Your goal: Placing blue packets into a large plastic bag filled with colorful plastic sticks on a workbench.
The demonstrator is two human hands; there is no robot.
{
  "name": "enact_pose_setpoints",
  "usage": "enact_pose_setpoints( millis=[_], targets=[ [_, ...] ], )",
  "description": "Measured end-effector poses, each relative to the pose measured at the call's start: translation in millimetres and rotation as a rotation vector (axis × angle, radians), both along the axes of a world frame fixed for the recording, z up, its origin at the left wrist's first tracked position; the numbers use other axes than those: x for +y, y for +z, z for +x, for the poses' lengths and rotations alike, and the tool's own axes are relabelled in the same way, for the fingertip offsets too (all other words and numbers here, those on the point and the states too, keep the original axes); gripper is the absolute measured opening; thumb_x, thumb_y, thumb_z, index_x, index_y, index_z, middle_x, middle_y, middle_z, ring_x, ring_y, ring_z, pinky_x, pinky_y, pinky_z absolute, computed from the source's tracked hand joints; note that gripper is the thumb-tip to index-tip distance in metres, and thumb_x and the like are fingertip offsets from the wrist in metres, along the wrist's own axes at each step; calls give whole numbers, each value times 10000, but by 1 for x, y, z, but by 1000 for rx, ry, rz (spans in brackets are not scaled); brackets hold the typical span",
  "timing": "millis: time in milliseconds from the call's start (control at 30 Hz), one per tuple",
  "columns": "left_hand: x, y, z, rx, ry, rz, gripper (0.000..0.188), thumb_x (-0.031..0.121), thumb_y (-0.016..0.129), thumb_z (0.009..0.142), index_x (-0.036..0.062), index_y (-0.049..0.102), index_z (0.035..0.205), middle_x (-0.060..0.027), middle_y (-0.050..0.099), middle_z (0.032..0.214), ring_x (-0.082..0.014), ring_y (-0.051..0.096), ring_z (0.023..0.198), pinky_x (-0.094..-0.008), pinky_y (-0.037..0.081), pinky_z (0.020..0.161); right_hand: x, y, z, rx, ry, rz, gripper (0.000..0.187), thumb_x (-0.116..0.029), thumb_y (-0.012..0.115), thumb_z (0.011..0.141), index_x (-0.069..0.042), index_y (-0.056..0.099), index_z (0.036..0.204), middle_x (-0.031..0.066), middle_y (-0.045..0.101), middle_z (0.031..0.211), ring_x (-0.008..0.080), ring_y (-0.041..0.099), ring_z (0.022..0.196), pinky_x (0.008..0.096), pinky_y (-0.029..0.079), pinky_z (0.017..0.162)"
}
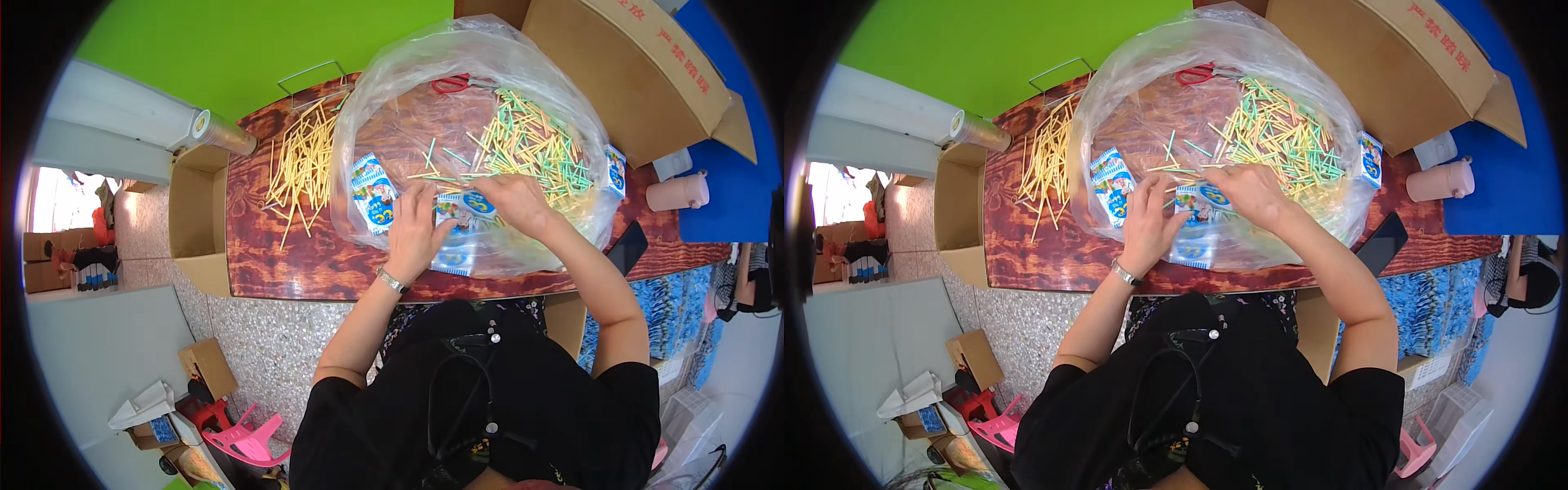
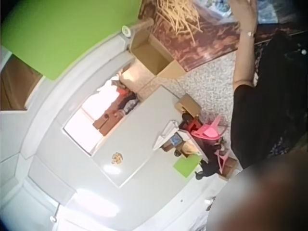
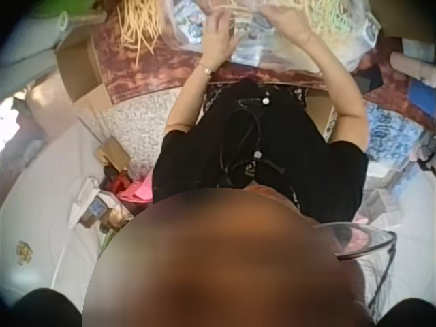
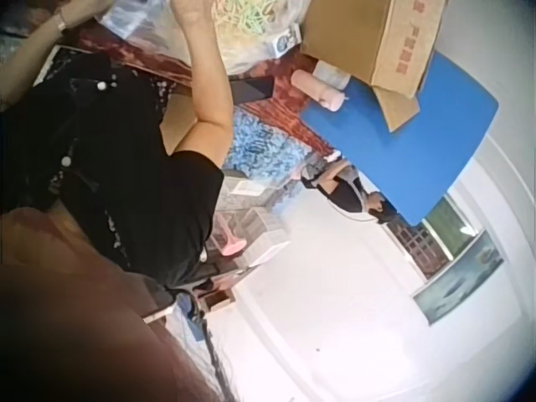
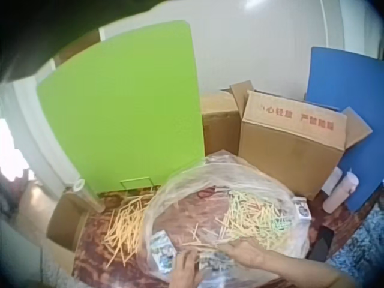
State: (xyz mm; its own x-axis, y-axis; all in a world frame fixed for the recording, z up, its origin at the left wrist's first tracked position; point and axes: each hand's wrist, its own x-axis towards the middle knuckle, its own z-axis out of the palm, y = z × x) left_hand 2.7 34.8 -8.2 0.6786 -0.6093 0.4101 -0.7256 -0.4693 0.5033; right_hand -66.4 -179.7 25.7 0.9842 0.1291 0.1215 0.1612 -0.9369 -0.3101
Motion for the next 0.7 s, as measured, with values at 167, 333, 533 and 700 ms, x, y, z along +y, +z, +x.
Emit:
enact_pose_setpoints(
  millis=[167,333,533,700],
  targets=[
    [-13,-6,1,583,-258,-195,225,174,702,851,-2,654,982,-85,643,842,-204,595,747,-321,467,656,18,37,6,-21,-48,645,204,-137,667,858,-71,607,1042,77,664,778,197,652,665,333,502,586],
    [-18,-10,5,1064,-297,-329,140,130,670,901,-9,677,913,14,642,777,-23,528,718,-208,435,620,6,32,-1,169,-136,804,163,-166,703,839,-37,631,909,100,644,704,189,645,607,326,476,556],
    [-32,-1,-2,930,-217,-295,167,129,762,815,23,636,784,9,625,703,-33,523,633,-212,425,552,-1,33,-8,65,-11,596,181,-122,674,837,-46,641,998,143,665,811,310,667,762,354,512,658],
    [-31,-3,-5,841,-106,-313,318,161,832,731,66,538,656,30,552,588,-42,467,539,-225,380,481,-37,30,6,145,211,722,304,-98,641,843,-85,633,1146,129,683,1079,309,672,896,383,537,802]
  ],
)
